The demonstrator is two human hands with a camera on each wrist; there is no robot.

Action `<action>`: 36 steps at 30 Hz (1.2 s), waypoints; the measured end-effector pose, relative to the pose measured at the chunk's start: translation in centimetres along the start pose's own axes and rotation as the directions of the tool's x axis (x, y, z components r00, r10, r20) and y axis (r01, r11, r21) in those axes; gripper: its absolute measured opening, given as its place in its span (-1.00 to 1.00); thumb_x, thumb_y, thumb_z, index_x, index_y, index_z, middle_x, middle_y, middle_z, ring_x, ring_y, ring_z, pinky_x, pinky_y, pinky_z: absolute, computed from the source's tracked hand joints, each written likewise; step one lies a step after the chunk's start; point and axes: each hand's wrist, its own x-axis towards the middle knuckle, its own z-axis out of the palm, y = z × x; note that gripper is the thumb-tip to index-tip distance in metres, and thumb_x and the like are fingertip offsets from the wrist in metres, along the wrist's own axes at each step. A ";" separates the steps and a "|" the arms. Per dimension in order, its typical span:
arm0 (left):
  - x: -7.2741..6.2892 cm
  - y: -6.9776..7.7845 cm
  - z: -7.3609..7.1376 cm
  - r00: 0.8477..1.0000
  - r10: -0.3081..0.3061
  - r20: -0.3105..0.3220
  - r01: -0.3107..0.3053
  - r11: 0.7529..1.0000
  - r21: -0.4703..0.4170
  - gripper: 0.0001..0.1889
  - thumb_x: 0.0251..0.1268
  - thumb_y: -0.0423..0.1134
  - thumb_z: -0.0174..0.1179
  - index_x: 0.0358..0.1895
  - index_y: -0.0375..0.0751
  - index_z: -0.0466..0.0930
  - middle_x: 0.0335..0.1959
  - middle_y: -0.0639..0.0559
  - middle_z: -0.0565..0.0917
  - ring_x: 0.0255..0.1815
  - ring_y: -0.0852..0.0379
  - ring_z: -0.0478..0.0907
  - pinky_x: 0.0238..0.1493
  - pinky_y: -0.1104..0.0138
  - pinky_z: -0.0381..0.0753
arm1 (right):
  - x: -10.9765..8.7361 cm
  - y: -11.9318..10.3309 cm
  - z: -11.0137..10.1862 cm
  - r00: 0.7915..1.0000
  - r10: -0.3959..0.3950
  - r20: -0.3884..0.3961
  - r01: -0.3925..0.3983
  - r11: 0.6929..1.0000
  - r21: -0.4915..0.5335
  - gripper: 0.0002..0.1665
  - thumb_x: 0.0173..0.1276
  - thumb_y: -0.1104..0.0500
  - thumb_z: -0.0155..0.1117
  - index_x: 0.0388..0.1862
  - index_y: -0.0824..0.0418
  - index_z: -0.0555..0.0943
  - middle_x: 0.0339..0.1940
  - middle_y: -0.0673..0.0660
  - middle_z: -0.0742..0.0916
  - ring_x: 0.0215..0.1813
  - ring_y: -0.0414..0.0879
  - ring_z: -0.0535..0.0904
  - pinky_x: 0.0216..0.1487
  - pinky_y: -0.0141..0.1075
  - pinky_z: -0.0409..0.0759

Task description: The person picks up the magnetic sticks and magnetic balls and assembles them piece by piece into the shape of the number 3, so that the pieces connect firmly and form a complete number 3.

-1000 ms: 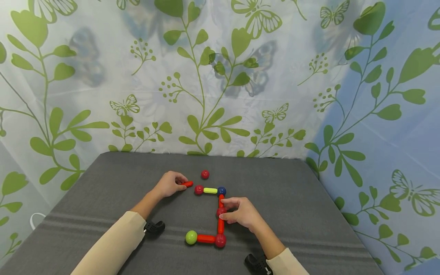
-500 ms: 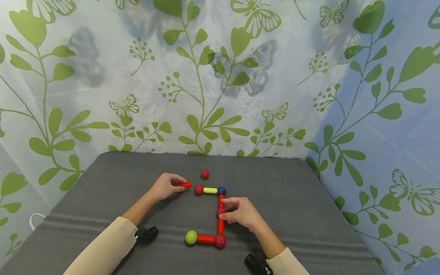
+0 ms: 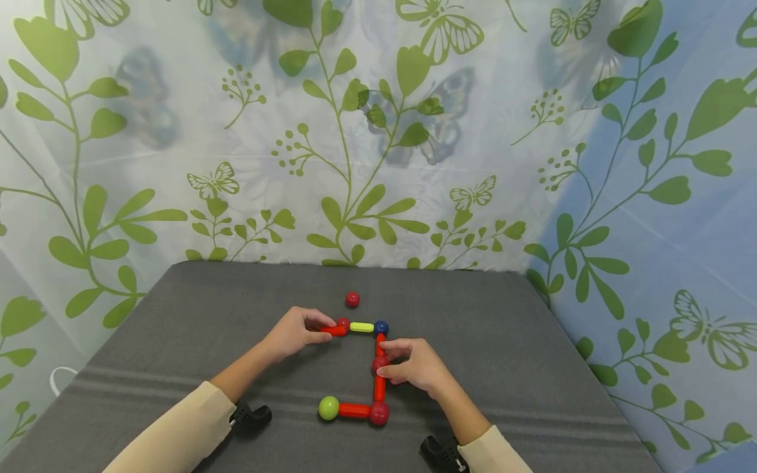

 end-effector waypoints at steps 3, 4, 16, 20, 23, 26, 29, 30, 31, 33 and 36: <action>-0.2 0.1 0.6 0.999 0.000 0.032 -0.001 1.000 0.009 -0.80 0.20 -0.28 0.49 -0.11 -0.03 0.82 -0.10 0.03 0.77 -0.18 0.14 0.63 -0.18 0.30 0.66 | 0.0 0.0 0.0 1.000 0.000 0.001 0.000 1.000 0.002 -0.29 0.16 0.18 0.62 0.31 0.21 0.62 0.05 0.20 0.74 -0.33 -0.05 0.74 -0.17 -0.17 0.77; -0.3 0.1 0.9 0.999 0.001 0.041 -0.001 1.000 0.009 -0.80 0.20 -0.28 0.49 -0.11 -0.03 0.82 -0.09 0.03 0.77 -0.19 0.13 0.62 -0.17 0.30 0.66 | 0.0 0.0 0.0 1.000 0.000 0.000 0.000 1.000 0.002 -0.29 0.16 0.18 0.62 0.31 0.21 0.62 0.05 0.20 0.75 -0.32 -0.05 0.75 -0.16 -0.17 0.77; -0.7 0.8 3.0 0.992 -0.017 0.127 0.026 0.998 -0.063 -0.81 0.17 -0.27 0.51 -0.14 -0.04 0.83 -0.13 0.06 0.77 -0.19 0.12 0.61 -0.20 0.32 0.64 | 0.0 -0.1 0.1 1.000 0.005 -0.007 -0.005 1.000 -0.009 -0.30 0.16 0.17 0.62 0.31 0.21 0.63 0.05 0.21 0.74 -0.31 -0.03 0.76 -0.16 -0.16 0.77; -0.8 1.2 3.5 0.987 -0.039 0.153 0.051 0.996 -0.078 -0.80 0.18 -0.27 0.50 -0.13 0.02 0.83 -0.15 0.10 0.76 -0.18 0.11 0.62 -0.19 0.32 0.65 | 0.1 -0.1 0.1 1.000 0.001 -0.009 -0.001 1.000 -0.008 -0.30 0.17 0.18 0.61 0.31 0.22 0.63 0.04 0.21 0.75 -0.30 -0.02 0.76 -0.16 -0.16 0.77; -0.7 1.4 3.8 0.984 -0.046 0.169 0.061 0.995 -0.084 -0.80 0.19 -0.26 0.50 -0.12 0.05 0.83 -0.16 0.13 0.77 -0.16 0.11 0.62 -0.16 0.31 0.66 | 0.2 0.1 0.1 1.000 0.003 -0.006 -0.003 1.000 -0.004 -0.30 0.17 0.17 0.62 0.31 0.20 0.63 0.04 0.21 0.75 -0.29 -0.01 0.76 -0.15 -0.16 0.77; -0.6 1.6 4.0 0.984 -0.043 0.175 0.059 0.994 -0.092 -0.80 0.19 -0.26 0.50 -0.12 0.03 0.83 -0.15 0.12 0.77 -0.15 0.10 0.62 -0.15 0.31 0.65 | 0.3 0.2 0.0 1.000 0.012 -0.002 -0.012 1.000 -0.001 -0.30 0.16 0.15 0.62 0.31 0.18 0.63 0.05 0.20 0.75 -0.30 -0.01 0.76 -0.14 -0.16 0.77; -0.5 1.7 4.2 0.983 -0.050 0.174 0.068 0.993 -0.100 -0.81 0.18 -0.25 0.51 -0.13 -0.01 0.83 -0.15 0.10 0.76 -0.17 0.11 0.60 -0.17 0.31 0.62 | 0.4 0.4 -0.2 1.000 0.020 0.005 -0.020 1.000 0.007 -0.30 0.16 0.14 0.62 0.31 0.17 0.64 0.05 0.20 0.74 -0.27 -0.01 0.77 -0.13 -0.17 0.77; -0.5 1.8 4.3 0.983 -0.050 0.174 0.070 0.992 -0.107 -0.81 0.17 -0.26 0.51 -0.14 -0.03 0.83 -0.16 0.08 0.75 -0.18 0.11 0.60 -0.18 0.30 0.62 | 0.4 0.4 -0.2 1.000 0.021 0.008 -0.021 1.000 0.012 -0.30 0.16 0.14 0.63 0.31 0.18 0.64 0.05 0.20 0.74 -0.26 -0.02 0.77 -0.12 -0.17 0.77; -0.5 1.8 4.4 0.984 -0.053 0.173 0.073 0.991 -0.114 -0.81 0.16 -0.27 0.51 -0.14 -0.05 0.83 -0.17 0.07 0.75 -0.20 0.11 0.60 -0.20 0.30 0.62 | 0.4 0.4 -0.2 1.000 0.021 0.011 -0.022 1.000 0.020 -0.31 0.16 0.15 0.62 0.30 0.19 0.64 0.05 0.21 0.74 -0.23 -0.02 0.77 -0.11 -0.17 0.77; -0.5 1.9 4.5 0.983 -0.064 0.171 0.086 0.988 -0.126 -0.82 0.16 -0.29 0.52 -0.15 -0.08 0.83 -0.18 0.06 0.75 -0.22 0.11 0.60 -0.21 0.29 0.62 | 0.4 0.5 -0.3 1.000 0.014 0.015 -0.014 0.999 0.033 -0.33 0.16 0.18 0.62 0.27 0.22 0.65 0.05 0.22 0.74 -0.19 -0.03 0.77 -0.11 -0.16 0.77; -0.5 2.1 4.8 0.982 -0.077 0.170 0.101 0.986 -0.134 -0.82 0.14 -0.32 0.52 -0.17 -0.10 0.83 -0.20 0.05 0.74 -0.23 0.10 0.61 -0.21 0.28 0.63 | 0.2 0.4 -0.3 1.000 0.002 0.021 -0.003 0.999 0.050 -0.37 0.16 0.21 0.61 0.24 0.27 0.66 0.06 0.22 0.74 -0.14 -0.05 0.76 -0.09 -0.15 0.77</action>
